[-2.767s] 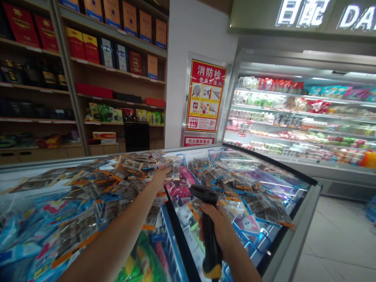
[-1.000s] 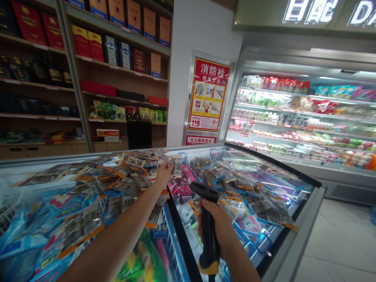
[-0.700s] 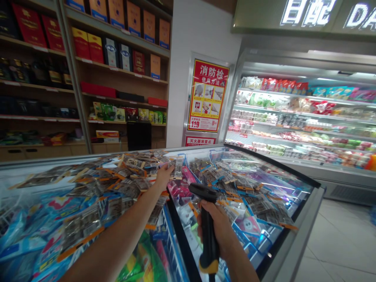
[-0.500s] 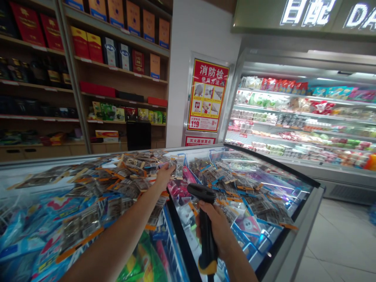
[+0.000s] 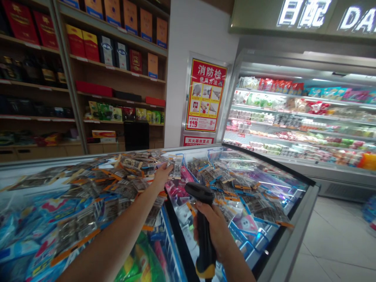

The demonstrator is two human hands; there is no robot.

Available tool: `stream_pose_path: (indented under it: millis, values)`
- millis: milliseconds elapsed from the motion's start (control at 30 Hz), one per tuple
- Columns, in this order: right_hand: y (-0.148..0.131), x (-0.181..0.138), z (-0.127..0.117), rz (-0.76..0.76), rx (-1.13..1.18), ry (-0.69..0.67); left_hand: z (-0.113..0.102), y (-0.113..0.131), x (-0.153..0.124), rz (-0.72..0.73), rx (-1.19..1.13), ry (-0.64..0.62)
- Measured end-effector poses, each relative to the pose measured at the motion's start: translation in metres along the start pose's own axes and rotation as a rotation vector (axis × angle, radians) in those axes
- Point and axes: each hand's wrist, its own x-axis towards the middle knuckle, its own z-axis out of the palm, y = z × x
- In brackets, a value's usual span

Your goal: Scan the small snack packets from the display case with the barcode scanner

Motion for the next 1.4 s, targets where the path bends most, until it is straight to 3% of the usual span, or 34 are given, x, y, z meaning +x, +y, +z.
stream_pose_path:
  millis: [1133, 1400]
  values:
    - [-0.002, 0.003, 0.005, -0.006, -0.013, 0.045, 0.004, 0.007, -0.008, -0.078, -0.039, -0.021]
    - [-0.002, -0.002, 0.009, -0.001, -0.05, 0.032, 0.009, 0.019, -0.015, -0.18, -0.072, 0.056]
